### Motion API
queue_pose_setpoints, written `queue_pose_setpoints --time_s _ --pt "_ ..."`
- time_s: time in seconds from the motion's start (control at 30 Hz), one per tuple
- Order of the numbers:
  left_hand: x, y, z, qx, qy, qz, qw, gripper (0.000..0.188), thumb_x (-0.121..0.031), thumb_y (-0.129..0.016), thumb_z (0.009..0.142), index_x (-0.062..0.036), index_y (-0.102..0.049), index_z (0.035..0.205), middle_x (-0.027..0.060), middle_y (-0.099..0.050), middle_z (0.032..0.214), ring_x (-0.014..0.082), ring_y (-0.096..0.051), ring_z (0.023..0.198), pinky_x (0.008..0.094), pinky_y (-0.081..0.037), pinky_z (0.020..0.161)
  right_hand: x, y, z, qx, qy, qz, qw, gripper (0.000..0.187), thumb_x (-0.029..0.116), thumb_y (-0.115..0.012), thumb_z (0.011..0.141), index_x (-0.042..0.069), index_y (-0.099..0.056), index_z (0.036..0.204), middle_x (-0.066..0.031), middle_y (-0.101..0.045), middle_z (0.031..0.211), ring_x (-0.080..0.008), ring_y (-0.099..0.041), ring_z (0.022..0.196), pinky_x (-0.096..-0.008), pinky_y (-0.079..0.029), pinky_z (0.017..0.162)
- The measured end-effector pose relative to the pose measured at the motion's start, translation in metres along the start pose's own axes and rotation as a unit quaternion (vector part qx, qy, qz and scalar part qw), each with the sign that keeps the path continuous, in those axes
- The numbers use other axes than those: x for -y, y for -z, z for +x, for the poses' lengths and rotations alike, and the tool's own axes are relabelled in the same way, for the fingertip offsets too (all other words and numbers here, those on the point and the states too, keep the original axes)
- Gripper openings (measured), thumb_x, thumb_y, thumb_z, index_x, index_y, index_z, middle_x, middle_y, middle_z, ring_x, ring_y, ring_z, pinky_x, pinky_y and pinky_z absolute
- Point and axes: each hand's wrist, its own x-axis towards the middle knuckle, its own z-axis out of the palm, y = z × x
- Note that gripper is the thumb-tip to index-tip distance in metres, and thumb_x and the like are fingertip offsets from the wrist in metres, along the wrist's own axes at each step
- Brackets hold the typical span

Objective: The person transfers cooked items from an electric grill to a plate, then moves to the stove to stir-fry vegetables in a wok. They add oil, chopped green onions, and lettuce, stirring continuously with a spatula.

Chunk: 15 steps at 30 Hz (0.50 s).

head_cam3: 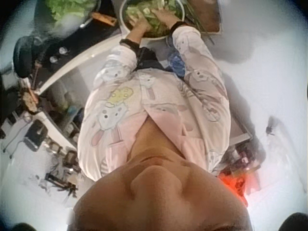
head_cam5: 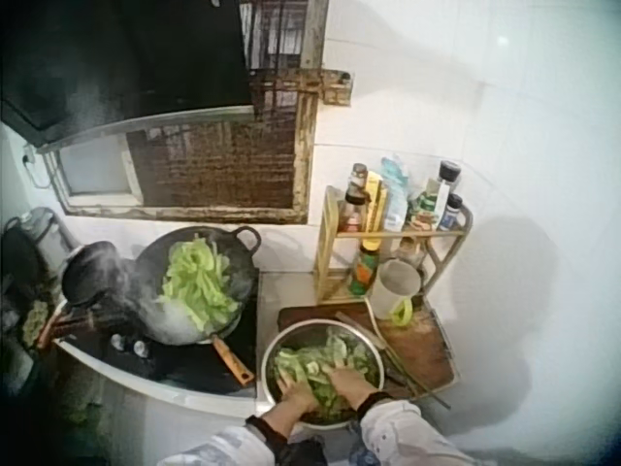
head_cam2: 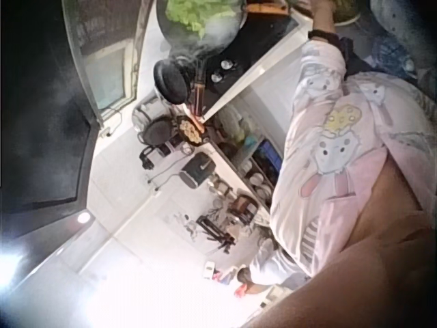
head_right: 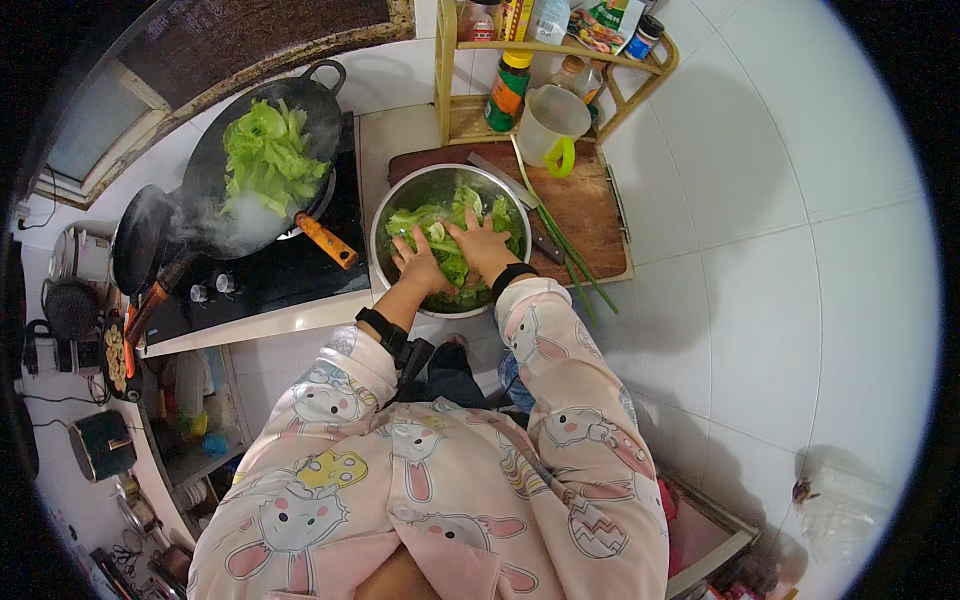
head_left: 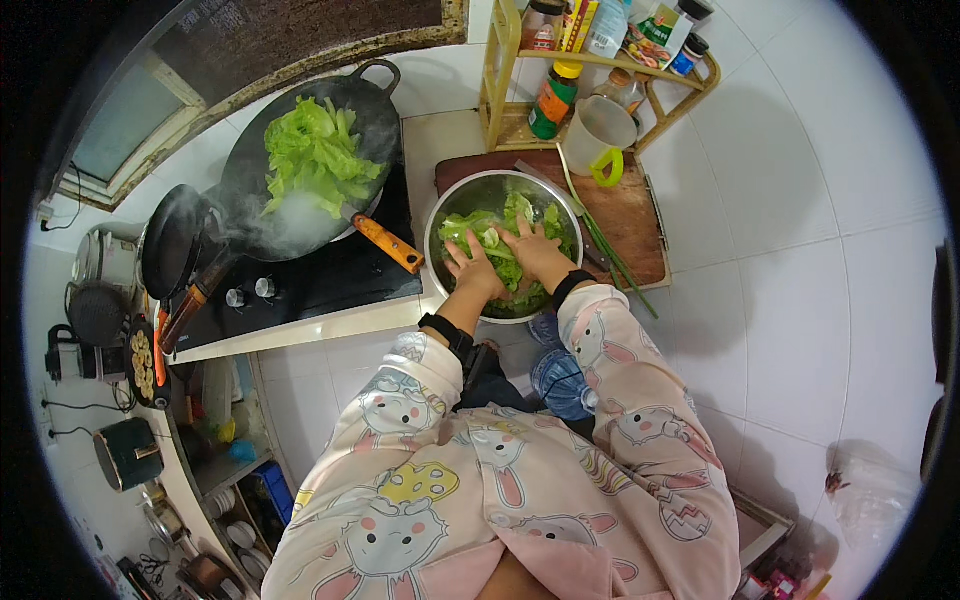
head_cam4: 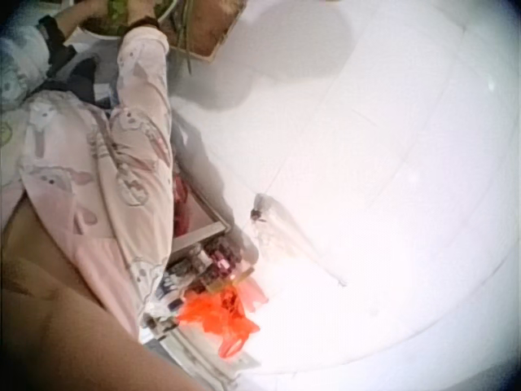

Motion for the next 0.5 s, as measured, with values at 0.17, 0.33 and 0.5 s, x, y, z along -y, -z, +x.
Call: queue_pose_setpoints --time_s 0.17,0.33,0.5 --pt "0.002 -0.006 0.032 0.029 0.025 -0.1 0.994 0.14 -0.027 -0.089 0.054 -0.0132 0.016 0.146 0.0238 0.006 0.15 0.0407 -0.011 0.139 0.0427 -0.033 0.106 -0.014 -0.01 0.034 -0.025 0.054 0.069 0.996 0.108 0.009 -0.087 0.047 0.018 -0.033 0.141 -0.0198 -0.04 0.137 -0.0378 -0.046 0.12 -0.0416 -0.046 0.092" --pt "0.003 -0.002 0.035 0.069 0.044 -0.29 0.954 0.129 -0.012 -0.085 0.055 -0.0233 0.003 0.149 0.026 -0.009 0.147 0.0421 -0.032 0.129 0.0483 -0.046 0.089 -0.031 -0.015 0.037 -0.067 0.106 0.23 0.965 0.075 0.004 -0.077 0.053 0.005 -0.054 0.124 -0.0178 -0.062 0.113 -0.03 -0.061 0.099 -0.0344 -0.049 0.082" --pt "0.002 0.006 0.012 -0.012 -0.031 -0.352 0.935 0.116 -0.003 -0.079 0.052 -0.017 -0.016 0.148 0.022 -0.036 0.136 0.0342 -0.043 0.122 0.0429 -0.047 0.089 -0.035 -0.01 0.011 -0.17 0.141 0.365 0.905 0.058 -0.001 -0.072 0.052 0.007 -0.062 0.109 -0.0144 -0.063 0.107 -0.0277 -0.061 0.095 -0.0324 -0.048 0.083"
